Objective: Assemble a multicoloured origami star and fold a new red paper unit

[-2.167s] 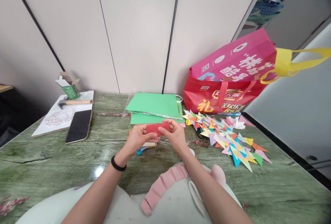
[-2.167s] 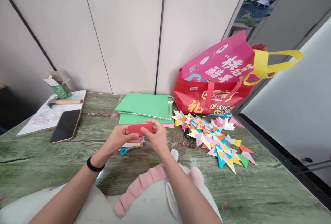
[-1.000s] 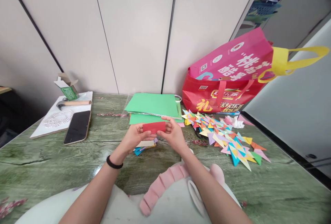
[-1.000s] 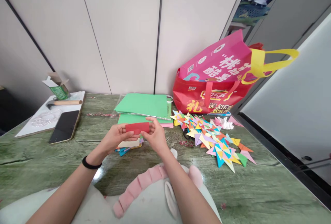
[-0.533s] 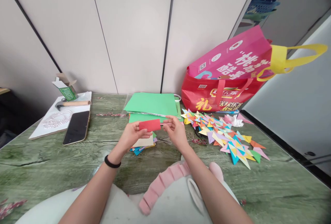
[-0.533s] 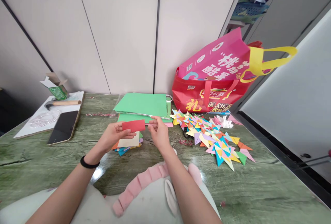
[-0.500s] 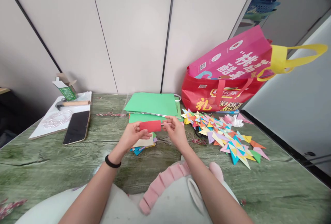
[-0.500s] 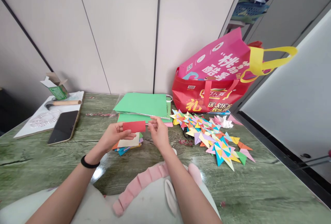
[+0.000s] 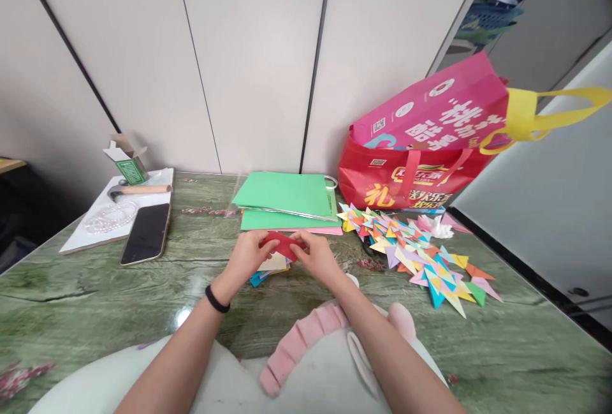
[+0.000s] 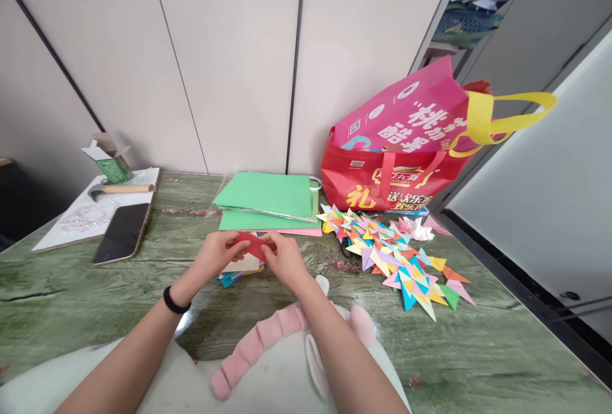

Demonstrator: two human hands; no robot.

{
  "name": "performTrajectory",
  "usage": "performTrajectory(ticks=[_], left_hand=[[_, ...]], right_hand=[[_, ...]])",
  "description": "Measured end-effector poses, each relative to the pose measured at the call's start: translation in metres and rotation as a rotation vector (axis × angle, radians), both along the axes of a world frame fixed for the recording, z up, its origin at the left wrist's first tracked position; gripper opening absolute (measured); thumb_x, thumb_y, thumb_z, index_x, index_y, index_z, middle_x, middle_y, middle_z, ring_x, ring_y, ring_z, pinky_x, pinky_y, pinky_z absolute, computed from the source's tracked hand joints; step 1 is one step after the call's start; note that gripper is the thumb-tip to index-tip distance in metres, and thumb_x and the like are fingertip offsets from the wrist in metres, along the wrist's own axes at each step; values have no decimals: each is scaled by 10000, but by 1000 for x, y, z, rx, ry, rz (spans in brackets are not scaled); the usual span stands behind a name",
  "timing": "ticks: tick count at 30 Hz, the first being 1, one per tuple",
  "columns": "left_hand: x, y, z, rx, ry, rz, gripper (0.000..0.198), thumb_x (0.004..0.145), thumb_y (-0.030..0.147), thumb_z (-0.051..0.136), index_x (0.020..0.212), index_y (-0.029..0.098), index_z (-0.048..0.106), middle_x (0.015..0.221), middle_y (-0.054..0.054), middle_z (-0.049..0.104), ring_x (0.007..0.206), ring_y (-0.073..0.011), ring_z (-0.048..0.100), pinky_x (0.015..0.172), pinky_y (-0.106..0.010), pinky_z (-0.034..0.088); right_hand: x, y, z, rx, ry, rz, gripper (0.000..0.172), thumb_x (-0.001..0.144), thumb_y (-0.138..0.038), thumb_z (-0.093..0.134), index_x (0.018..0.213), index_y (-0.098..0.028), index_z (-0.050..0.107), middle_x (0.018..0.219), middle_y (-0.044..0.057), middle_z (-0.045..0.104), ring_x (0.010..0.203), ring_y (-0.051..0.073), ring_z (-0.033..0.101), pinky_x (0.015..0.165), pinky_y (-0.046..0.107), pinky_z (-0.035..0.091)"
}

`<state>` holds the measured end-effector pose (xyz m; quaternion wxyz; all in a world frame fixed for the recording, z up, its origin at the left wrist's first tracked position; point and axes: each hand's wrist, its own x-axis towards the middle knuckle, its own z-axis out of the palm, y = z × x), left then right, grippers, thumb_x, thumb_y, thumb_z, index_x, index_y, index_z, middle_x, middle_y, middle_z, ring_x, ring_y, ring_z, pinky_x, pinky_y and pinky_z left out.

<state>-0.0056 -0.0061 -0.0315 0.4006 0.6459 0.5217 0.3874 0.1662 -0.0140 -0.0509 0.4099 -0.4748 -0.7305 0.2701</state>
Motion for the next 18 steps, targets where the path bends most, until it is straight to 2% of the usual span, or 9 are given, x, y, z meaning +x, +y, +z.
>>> performTrajectory(ticks=[3, 5, 8, 10, 14, 18], left_hand=[[0, 0, 5, -72, -199, 80, 285, 670, 350, 663, 839, 126, 612, 618, -36, 667, 553, -191, 658, 497, -278, 537], [1, -2, 11, -139, -378, 88, 401, 652, 349, 693, 959, 124, 569, 683, -37, 680, 654, -210, 678, 592, -328, 565], [4, -4, 18, -226, -514, 46, 455, 625, 376, 719, 966, 119, 561, 640, -14, 672, 680, -200, 675, 671, -364, 567], [6, -6, 19, -254, -572, -2, 458, 626, 401, 714, 954, 117, 569, 654, -21, 682, 697, -191, 672, 717, -372, 558], [9, -9, 17, -241, -639, -42, 443, 639, 388, 711, 960, 114, 575, 808, -73, 705, 802, -197, 664, 803, -384, 524], [9, -9, 16, -228, -616, -27, 441, 658, 358, 705, 1002, 120, 566, 864, -97, 700, 836, -212, 652, 775, -422, 527]], right_hand=[[1, 0, 2, 54, 33, -81, 171, 782, -167, 479, 878, -189, 618, 842, 33, 683, 715, 162, 614, 641, 265, 470], [1, -1, 4, 107, 41, -114, 190, 801, -173, 461, 896, -191, 625, 861, 37, 683, 732, 163, 613, 655, 268, 475], [1, -2, 6, 174, 26, -91, 213, 817, -182, 451, 903, -202, 645, 874, 41, 681, 767, 167, 610, 650, 264, 479], [0, -3, 7, 199, 15, -69, 214, 816, -189, 467, 913, -213, 656, 893, 44, 680, 800, 170, 609, 665, 267, 483], [-1, -4, 9, 223, -1, -43, 176, 811, -205, 515, 891, -223, 671, 908, 46, 684, 833, 174, 611, 753, 298, 475], [1, -6, 10, 238, -27, -105, 176, 823, -212, 512, 880, -230, 677, 898, 46, 683, 837, 184, 608, 762, 311, 469]])
